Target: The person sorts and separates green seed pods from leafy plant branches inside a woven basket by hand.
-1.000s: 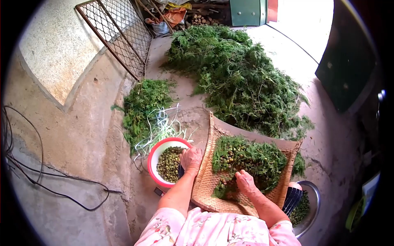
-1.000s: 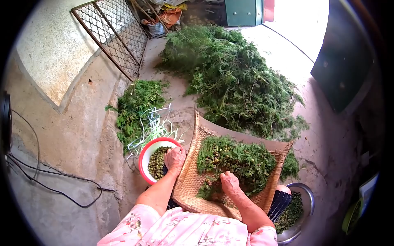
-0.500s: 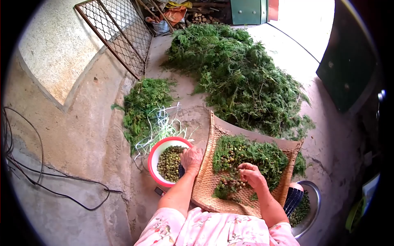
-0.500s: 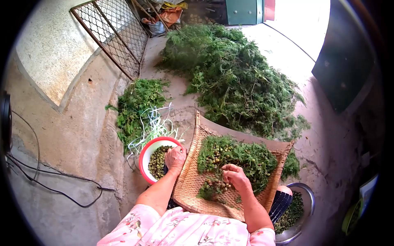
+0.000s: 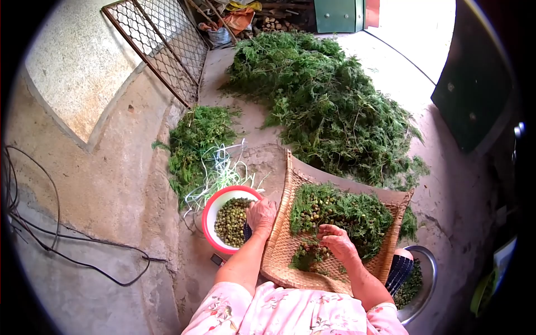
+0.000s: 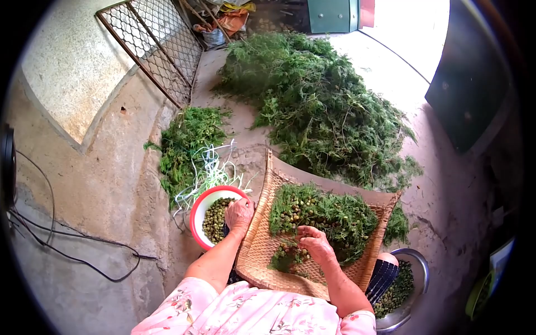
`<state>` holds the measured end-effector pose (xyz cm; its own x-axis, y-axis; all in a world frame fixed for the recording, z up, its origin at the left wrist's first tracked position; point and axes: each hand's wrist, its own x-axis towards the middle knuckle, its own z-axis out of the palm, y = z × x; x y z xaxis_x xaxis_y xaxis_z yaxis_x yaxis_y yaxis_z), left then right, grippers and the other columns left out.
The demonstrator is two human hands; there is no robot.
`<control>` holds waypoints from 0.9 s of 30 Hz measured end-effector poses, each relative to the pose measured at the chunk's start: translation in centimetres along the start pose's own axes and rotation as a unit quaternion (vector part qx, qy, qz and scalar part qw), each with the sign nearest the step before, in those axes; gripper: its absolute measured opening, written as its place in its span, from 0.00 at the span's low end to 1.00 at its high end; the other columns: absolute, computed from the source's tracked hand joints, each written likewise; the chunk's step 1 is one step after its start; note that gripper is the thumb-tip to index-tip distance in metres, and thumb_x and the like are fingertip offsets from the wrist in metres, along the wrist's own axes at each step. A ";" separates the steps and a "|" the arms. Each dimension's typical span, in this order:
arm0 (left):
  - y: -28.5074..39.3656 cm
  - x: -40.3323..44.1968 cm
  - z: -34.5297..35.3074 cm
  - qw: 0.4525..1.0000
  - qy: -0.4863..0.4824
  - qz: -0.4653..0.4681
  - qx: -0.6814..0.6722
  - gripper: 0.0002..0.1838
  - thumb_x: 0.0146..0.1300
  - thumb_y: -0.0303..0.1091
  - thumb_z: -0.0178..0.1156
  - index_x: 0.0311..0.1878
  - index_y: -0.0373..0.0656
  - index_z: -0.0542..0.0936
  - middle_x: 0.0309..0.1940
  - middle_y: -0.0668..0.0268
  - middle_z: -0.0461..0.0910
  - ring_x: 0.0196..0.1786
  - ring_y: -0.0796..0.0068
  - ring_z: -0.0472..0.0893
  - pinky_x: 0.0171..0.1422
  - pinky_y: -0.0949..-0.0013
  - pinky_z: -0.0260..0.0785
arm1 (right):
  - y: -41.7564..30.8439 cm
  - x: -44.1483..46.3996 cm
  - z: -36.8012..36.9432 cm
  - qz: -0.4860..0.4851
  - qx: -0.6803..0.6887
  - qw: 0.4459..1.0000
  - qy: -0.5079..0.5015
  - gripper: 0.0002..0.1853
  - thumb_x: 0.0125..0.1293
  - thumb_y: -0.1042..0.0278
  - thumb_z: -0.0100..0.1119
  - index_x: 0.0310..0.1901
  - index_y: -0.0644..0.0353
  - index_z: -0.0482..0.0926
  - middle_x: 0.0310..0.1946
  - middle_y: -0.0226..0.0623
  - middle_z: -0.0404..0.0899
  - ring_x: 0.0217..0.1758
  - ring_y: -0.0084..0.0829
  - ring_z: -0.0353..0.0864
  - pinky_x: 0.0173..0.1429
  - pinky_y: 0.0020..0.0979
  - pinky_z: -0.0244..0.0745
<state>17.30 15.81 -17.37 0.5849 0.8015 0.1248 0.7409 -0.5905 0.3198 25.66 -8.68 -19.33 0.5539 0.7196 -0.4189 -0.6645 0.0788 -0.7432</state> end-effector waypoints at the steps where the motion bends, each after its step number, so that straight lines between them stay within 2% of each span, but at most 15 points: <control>1: 0.0 0.0 0.1 1.000 0.004 0.002 0.003 0.13 0.55 0.45 0.56 0.29 0.46 0.80 0.32 0.65 0.81 0.43 0.64 0.75 0.49 0.59 0.62 | -0.1 -0.1 0.2 0.001 0.024 1.000 -0.002 0.13 0.60 0.76 0.57 0.47 0.63 0.75 0.37 0.35 0.78 0.33 0.28 0.80 0.31 0.25 0.73; 3: 0.0 0.0 0.1 1.000 0.007 0.004 0.006 0.13 0.55 0.45 0.56 0.29 0.46 0.80 0.32 0.65 0.81 0.43 0.64 0.75 0.49 0.59 0.62 | -0.1 -0.1 0.1 0.001 0.048 0.999 -0.004 0.13 0.59 0.77 0.56 0.47 0.63 0.74 0.36 0.35 0.78 0.31 0.28 0.79 0.31 0.26 0.73; 5: 0.0 0.0 0.1 1.000 0.007 0.004 0.009 0.13 0.55 0.46 0.56 0.29 0.46 0.80 0.32 0.65 0.81 0.43 0.64 0.75 0.48 0.59 0.62 | -0.2 0.0 -0.3 0.042 0.030 0.998 -0.024 0.14 0.60 0.76 0.55 0.48 0.64 0.74 0.36 0.35 0.77 0.30 0.27 0.78 0.32 0.27 0.74; 9: 0.0 0.0 0.0 1.000 0.003 0.002 0.005 0.13 0.55 0.46 0.56 0.29 0.46 0.80 0.31 0.65 0.81 0.43 0.64 0.75 0.48 0.59 0.62 | -0.3 -0.1 -0.2 0.057 -0.004 0.998 -0.018 0.13 0.60 0.77 0.54 0.48 0.64 0.74 0.36 0.35 0.77 0.28 0.27 0.76 0.33 0.28 0.74; 11: 0.0 0.0 0.0 1.000 -0.001 0.001 0.004 0.13 0.55 0.46 0.56 0.29 0.46 0.80 0.30 0.65 0.81 0.42 0.64 0.75 0.48 0.59 0.62 | -0.1 0.0 0.1 0.021 -0.001 1.000 -0.005 0.14 0.59 0.79 0.52 0.48 0.65 0.73 0.33 0.34 0.77 0.30 0.28 0.78 0.34 0.28 0.75; 16: -0.1 0.0 0.1 1.000 0.012 0.006 0.001 0.14 0.55 0.46 0.56 0.29 0.46 0.81 0.30 0.65 0.81 0.42 0.64 0.75 0.48 0.59 0.62 | -0.3 -0.3 0.3 0.022 0.005 1.000 -0.005 0.18 0.54 0.85 0.50 0.48 0.65 0.73 0.31 0.34 0.77 0.33 0.30 0.80 0.36 0.30 0.77; 19: -0.1 0.0 0.3 1.000 0.018 0.008 0.002 0.14 0.56 0.46 0.55 0.29 0.47 0.81 0.29 0.65 0.81 0.42 0.64 0.75 0.48 0.60 0.62 | -0.2 -0.2 0.1 0.036 -0.007 0.999 -0.014 0.15 0.58 0.81 0.53 0.48 0.66 0.72 0.32 0.35 0.77 0.30 0.29 0.80 0.31 0.28 0.76; 21: -0.2 -0.1 0.3 1.000 0.019 0.009 0.005 0.14 0.56 0.46 0.55 0.29 0.47 0.81 0.29 0.65 0.81 0.42 0.64 0.75 0.48 0.60 0.62 | -0.5 -0.7 0.6 0.040 0.004 0.999 -0.016 0.13 0.63 0.72 0.55 0.48 0.65 0.72 0.29 0.36 0.77 0.26 0.28 0.78 0.24 0.26 0.73; 22: 0.0 -0.1 0.0 1.000 0.015 0.008 0.001 0.13 0.56 0.46 0.55 0.29 0.47 0.81 0.29 0.65 0.81 0.42 0.64 0.75 0.48 0.60 0.62 | -0.6 -0.7 0.5 0.041 0.004 0.999 -0.016 0.13 0.63 0.72 0.55 0.48 0.65 0.72 0.29 0.36 0.77 0.26 0.28 0.78 0.24 0.26 0.73; 24: 0.1 -0.1 -0.2 1.000 0.012 0.008 -0.004 0.13 0.56 0.46 0.55 0.29 0.47 0.81 0.29 0.64 0.81 0.42 0.64 0.75 0.48 0.60 0.62 | -0.6 -0.7 0.4 0.047 -0.003 0.998 -0.034 0.14 0.66 0.65 0.55 0.48 0.65 0.71 0.28 0.36 0.77 0.22 0.26 0.76 0.20 0.25 0.70; 27: 0.1 0.0 -0.1 1.000 -0.002 0.001 0.004 0.14 0.56 0.46 0.55 0.29 0.46 0.81 0.30 0.64 0.81 0.42 0.64 0.75 0.48 0.60 0.63 | -1.0 -0.8 0.4 0.039 0.002 0.999 -0.029 0.13 0.67 0.66 0.54 0.48 0.64 0.71 0.30 0.37 0.77 0.24 0.26 0.76 0.25 0.25 0.73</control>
<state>17.29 15.78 -17.22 0.5878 0.7997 0.1222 0.7425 -0.5932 0.3111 25.66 -9.02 -18.07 0.4698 0.7625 -0.4448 -0.7067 0.0230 -0.7071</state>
